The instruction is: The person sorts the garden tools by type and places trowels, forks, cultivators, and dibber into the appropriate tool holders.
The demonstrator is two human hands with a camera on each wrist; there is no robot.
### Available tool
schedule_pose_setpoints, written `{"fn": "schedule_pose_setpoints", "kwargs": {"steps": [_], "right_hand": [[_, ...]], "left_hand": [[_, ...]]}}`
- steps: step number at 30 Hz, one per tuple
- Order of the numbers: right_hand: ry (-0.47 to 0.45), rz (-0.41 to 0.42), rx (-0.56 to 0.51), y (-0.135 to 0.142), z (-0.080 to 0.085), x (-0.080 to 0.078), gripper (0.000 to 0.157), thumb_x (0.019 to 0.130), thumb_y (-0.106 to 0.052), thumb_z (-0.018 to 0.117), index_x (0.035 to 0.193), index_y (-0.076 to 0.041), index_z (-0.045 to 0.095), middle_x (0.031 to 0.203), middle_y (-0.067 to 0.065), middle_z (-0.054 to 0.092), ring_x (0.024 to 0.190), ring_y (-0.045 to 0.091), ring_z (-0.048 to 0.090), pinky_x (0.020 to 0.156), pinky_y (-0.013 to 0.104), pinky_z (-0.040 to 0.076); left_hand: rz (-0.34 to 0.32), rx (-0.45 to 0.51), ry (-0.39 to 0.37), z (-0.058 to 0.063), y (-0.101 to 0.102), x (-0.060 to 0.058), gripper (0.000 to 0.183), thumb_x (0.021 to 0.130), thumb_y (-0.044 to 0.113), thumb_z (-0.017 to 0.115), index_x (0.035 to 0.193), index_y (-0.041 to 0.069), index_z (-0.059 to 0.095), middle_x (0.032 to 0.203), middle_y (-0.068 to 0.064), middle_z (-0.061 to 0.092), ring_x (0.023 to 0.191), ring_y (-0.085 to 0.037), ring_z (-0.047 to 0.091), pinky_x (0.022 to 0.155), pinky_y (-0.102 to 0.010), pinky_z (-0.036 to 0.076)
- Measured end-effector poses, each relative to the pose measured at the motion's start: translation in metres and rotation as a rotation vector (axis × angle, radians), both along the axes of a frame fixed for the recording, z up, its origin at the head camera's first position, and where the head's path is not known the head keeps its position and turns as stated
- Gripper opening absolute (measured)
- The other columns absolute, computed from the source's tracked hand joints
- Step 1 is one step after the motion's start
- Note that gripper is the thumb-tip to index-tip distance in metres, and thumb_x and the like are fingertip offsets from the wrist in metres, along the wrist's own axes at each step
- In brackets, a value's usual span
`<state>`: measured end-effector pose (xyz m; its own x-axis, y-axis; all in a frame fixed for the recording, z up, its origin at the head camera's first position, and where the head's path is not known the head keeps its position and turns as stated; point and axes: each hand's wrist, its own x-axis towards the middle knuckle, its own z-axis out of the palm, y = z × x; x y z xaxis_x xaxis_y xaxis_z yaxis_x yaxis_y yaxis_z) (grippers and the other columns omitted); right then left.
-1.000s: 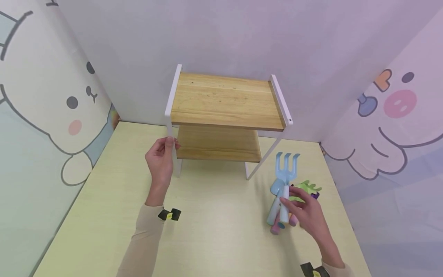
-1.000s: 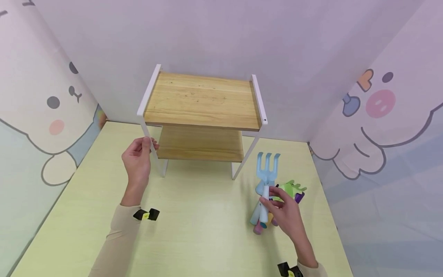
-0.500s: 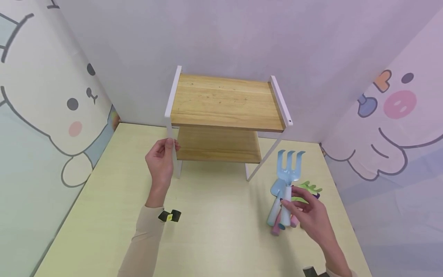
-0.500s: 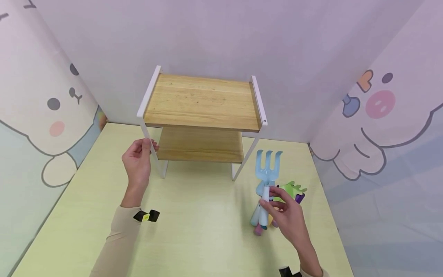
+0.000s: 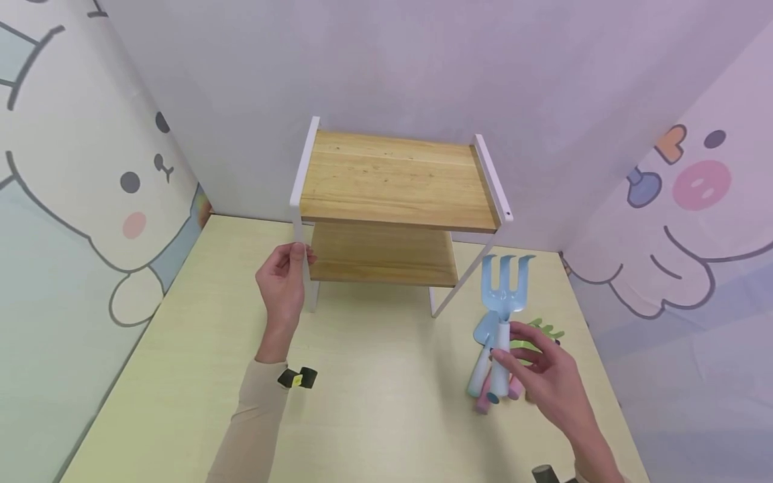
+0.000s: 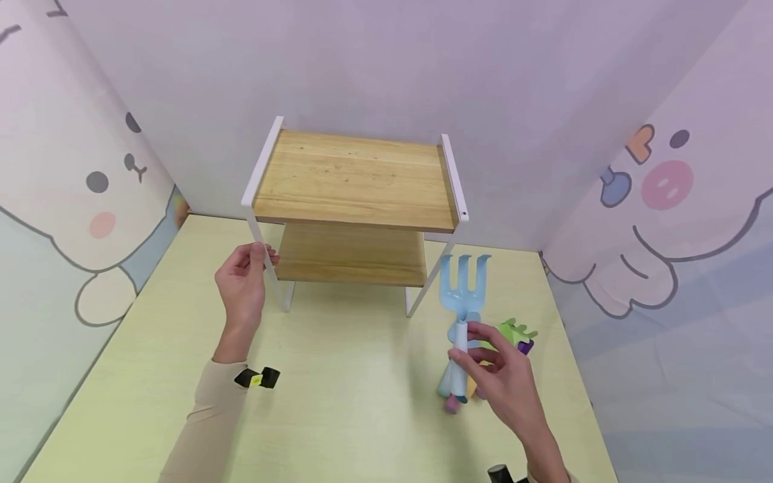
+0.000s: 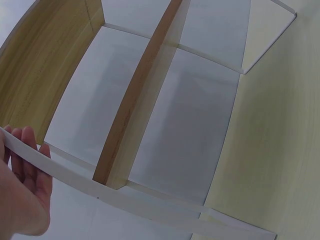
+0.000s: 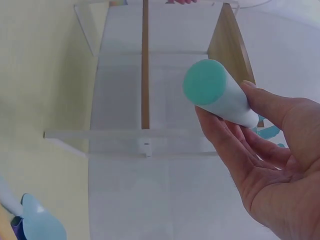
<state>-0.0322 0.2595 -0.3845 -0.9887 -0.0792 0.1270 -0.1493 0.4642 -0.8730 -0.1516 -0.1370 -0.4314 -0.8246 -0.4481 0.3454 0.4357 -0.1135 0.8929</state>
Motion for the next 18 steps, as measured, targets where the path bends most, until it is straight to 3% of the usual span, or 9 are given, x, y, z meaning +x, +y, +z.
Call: {"fn": "schedule_pose_setpoints", "kwargs": {"steps": [7, 11, 15, 18], "right_hand": [[0.06, 0.049, -0.012, -0.007, 0.013, -0.003, 0.045, 0.088, 0.003, 0.079, 0.13, -0.003, 0.064, 0.118, -0.003, 0.07, 0.09, 0.017, 0.075, 0.071, 0.03, 0.064], [0.091, 0.081, -0.013, -0.01, 0.017, -0.005, 0.044, 0.087, 0.005, 0.079, 0.128, -0.004, 0.065, 0.12, -0.004, 0.07, 0.091, 0.016, 0.075, 0.076, 0.029, 0.063], [0.129, 0.119, -0.037, -0.015, 0.021, -0.009, 0.046, 0.085, 0.01, 0.078, 0.127, -0.002, 0.065, 0.117, 0.003, 0.071, 0.09, 0.015, 0.075, 0.076, 0.029, 0.063], [0.145, 0.155, -0.071, -0.02, 0.026, -0.012, 0.047, 0.085, 0.014, 0.076, 0.128, 0.001, 0.064, 0.112, 0.009, 0.073, 0.089, 0.016, 0.076, 0.074, 0.03, 0.063]], "left_hand": [[0.005, -0.003, -0.005, -0.001, -0.001, 0.0, 0.026, 0.104, 0.011, 0.062, 0.101, -0.014, 0.065, 0.089, -0.001, 0.072, 0.079, -0.013, 0.069, 0.082, -0.025, 0.059], [-0.006, 0.009, 0.007, -0.001, -0.001, -0.001, 0.028, 0.104, 0.011, 0.062, 0.101, -0.017, 0.064, 0.091, -0.014, 0.071, 0.078, -0.014, 0.069, 0.081, -0.025, 0.059], [-0.004, 0.009, 0.007, -0.002, -0.001, -0.001, 0.029, 0.104, 0.012, 0.063, 0.101, -0.017, 0.064, 0.092, -0.022, 0.07, 0.078, -0.014, 0.069, 0.081, -0.026, 0.06], [-0.003, 0.012, 0.005, -0.002, 0.0, -0.001, 0.028, 0.104, 0.012, 0.063, 0.1, -0.016, 0.064, 0.091, -0.016, 0.071, 0.078, -0.015, 0.069, 0.081, -0.026, 0.06]]}}
